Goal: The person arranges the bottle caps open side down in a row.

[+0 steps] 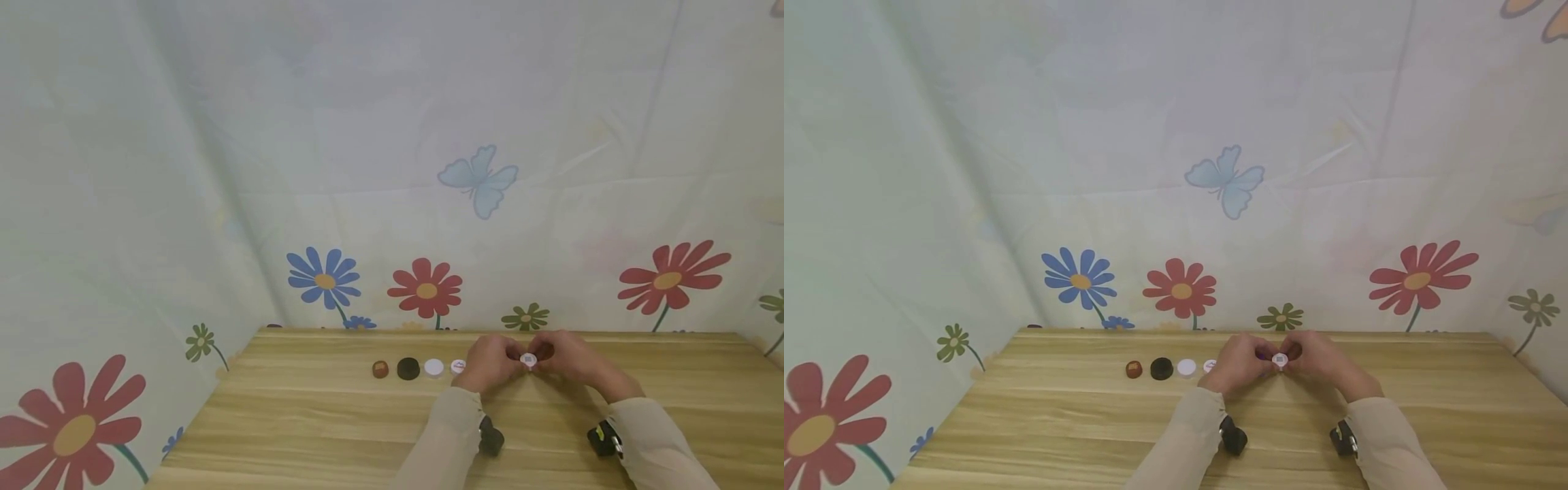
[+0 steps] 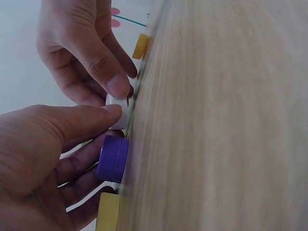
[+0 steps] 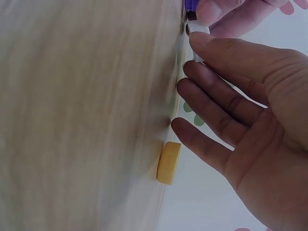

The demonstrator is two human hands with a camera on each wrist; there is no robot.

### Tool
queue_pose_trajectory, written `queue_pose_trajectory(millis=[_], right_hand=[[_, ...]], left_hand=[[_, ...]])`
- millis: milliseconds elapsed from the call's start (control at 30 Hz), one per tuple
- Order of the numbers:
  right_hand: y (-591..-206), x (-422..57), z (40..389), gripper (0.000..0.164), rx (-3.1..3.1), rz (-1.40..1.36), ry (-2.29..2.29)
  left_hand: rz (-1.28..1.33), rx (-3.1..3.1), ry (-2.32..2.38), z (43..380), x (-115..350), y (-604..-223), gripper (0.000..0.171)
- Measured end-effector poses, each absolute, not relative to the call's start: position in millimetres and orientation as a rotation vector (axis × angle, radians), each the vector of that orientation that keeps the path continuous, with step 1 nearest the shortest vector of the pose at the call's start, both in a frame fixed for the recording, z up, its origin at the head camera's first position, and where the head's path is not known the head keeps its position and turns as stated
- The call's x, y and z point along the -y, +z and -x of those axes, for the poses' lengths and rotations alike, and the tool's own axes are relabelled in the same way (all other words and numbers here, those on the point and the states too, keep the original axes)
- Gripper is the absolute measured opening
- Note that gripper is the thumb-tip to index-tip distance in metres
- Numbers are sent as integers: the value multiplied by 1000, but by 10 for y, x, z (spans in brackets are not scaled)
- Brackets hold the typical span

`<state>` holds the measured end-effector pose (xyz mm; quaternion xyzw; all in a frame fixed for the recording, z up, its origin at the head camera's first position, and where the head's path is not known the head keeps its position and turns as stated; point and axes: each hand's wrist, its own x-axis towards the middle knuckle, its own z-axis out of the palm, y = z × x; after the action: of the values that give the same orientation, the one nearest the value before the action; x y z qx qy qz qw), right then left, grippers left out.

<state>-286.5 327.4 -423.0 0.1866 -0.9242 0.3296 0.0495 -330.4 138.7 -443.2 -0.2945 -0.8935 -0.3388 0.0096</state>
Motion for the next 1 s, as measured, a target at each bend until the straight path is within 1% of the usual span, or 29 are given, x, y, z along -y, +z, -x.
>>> queue_pose_trajectory(millis=[667, 867, 1000], right_hand=[[-4226, -3270, 2871, 21, 2852, -535, 959], [-4227, -3288, 2870, 21, 2827, -566, 966], [-4232, -3320, 2871, 21, 2792, -550, 941]], left_hand=[[921, 2813, -979, 3287, -1396, -4404, 16], [908, 2810, -979, 3286, -1407, -4412, 18], [894, 2807, -1010, 3278, -1426, -4415, 24]])
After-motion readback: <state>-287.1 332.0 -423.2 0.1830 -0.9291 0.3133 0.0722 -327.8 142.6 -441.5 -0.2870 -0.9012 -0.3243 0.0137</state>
